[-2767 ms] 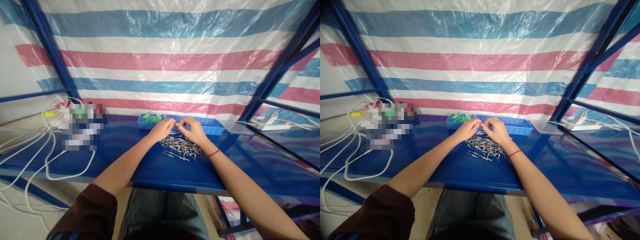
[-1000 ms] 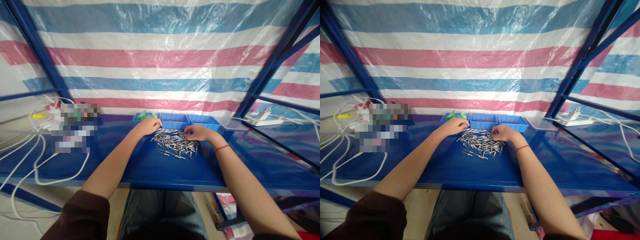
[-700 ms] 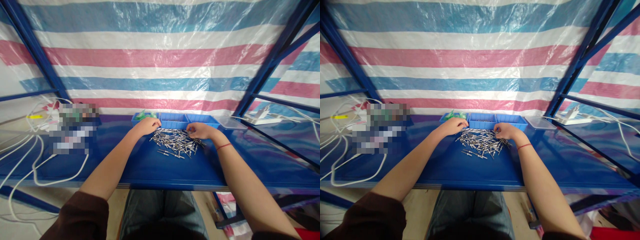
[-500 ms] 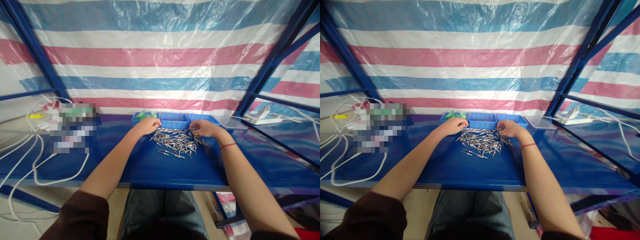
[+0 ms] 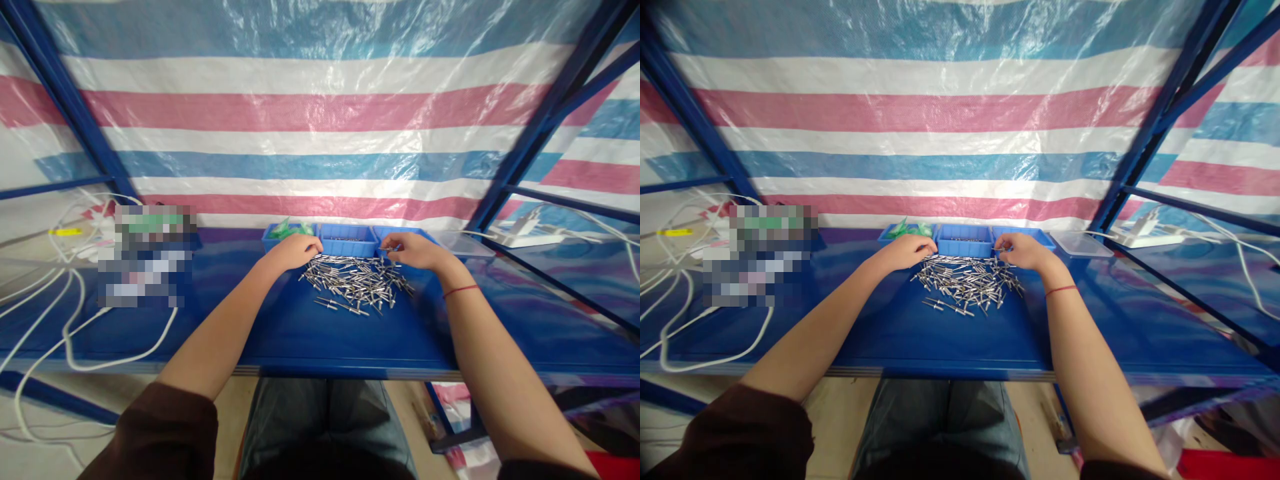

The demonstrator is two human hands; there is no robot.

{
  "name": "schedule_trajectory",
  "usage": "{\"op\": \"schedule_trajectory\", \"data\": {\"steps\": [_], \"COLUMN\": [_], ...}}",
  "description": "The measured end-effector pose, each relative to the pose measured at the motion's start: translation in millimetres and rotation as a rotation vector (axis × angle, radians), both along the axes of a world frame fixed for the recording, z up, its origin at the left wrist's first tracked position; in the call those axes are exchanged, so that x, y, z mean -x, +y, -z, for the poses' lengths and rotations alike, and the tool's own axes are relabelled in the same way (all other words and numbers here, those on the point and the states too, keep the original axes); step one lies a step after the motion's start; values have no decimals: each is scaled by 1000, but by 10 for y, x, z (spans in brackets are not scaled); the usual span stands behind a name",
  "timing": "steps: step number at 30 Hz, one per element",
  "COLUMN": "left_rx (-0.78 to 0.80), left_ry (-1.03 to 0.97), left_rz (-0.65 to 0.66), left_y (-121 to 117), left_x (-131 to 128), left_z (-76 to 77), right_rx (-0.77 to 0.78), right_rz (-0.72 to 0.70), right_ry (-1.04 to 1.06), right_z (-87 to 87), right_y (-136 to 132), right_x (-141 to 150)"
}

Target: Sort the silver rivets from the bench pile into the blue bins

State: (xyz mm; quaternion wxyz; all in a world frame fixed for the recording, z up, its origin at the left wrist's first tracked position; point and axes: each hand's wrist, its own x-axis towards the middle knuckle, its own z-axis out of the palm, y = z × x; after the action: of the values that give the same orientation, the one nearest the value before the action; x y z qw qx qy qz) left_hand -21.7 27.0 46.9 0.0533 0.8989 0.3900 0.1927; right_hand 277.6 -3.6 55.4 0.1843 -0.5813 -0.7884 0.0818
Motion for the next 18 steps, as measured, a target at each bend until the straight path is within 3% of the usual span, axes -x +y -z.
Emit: {"op": "schedule_trajectory", "data": {"steps": [18], "left_rx": [43], "left_ry": [8], "left_rz": [2], "left_y": [-37], "left_x": [-15], "left_z": [-2], "right_rx": [-44], "right_rz": [53], "right_ry": [79], "right_z": [-6], "right_y": [-9], "right_x": [-78]}}
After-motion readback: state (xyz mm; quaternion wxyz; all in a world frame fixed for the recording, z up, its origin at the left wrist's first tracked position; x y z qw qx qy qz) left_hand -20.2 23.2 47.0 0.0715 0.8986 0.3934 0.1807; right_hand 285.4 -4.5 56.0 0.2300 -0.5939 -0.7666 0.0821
